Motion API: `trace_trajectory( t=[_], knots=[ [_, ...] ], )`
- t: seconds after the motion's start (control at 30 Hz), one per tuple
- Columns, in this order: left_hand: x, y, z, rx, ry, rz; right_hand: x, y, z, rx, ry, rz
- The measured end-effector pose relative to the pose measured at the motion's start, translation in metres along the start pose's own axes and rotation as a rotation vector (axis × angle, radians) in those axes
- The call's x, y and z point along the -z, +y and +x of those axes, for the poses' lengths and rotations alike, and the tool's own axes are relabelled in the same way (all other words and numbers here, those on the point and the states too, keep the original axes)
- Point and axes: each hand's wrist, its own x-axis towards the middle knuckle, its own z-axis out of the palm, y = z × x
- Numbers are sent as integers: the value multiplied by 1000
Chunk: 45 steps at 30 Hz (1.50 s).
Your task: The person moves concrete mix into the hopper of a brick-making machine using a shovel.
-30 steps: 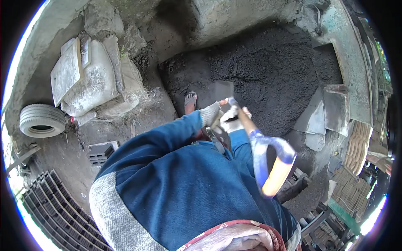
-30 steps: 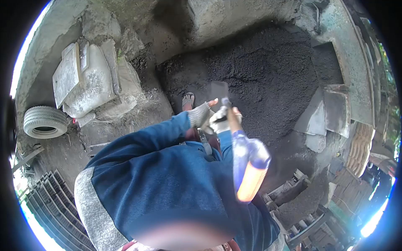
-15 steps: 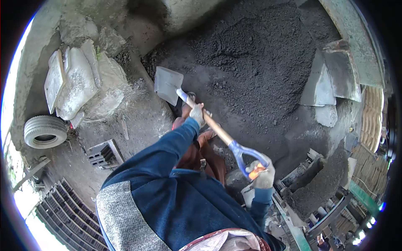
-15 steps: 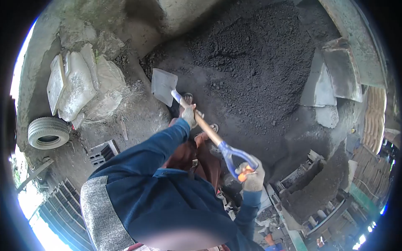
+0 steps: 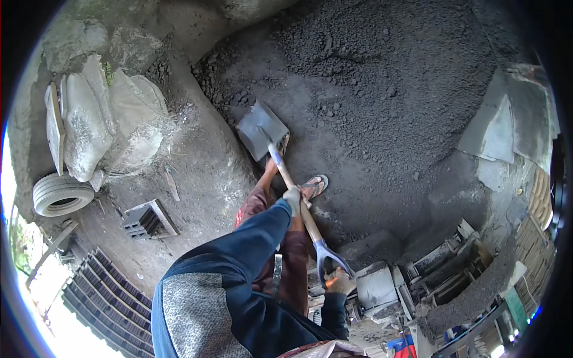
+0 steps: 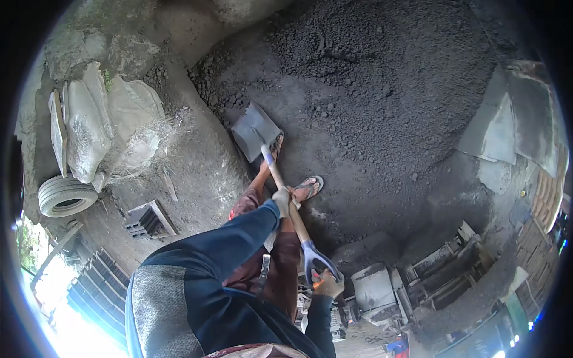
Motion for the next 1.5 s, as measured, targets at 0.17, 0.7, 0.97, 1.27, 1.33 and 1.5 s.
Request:
trace_trajectory(
  t=[0.17,0.7,0.97,1.27,1.33,1.5],
  knots=[
    [4,129,28,61,78,96,-83,58,22,-215,-303,145],
    [-7,175,35,-49,145,114,-149,31,-1,-194,-287,85],
    [20,276,55,-74,131,203,-221,54,-43,-390,-384,283],
    [-35,396,27,-78,115,226,-338,-28,-84,-277,-515,192],
    [-54,380,44,-107,85,146,-338,-38,-35,-149,-455,-67],
    [-67,328,104,-206,70,116,-308,-20,80,-311,-526,127]
  ],
)
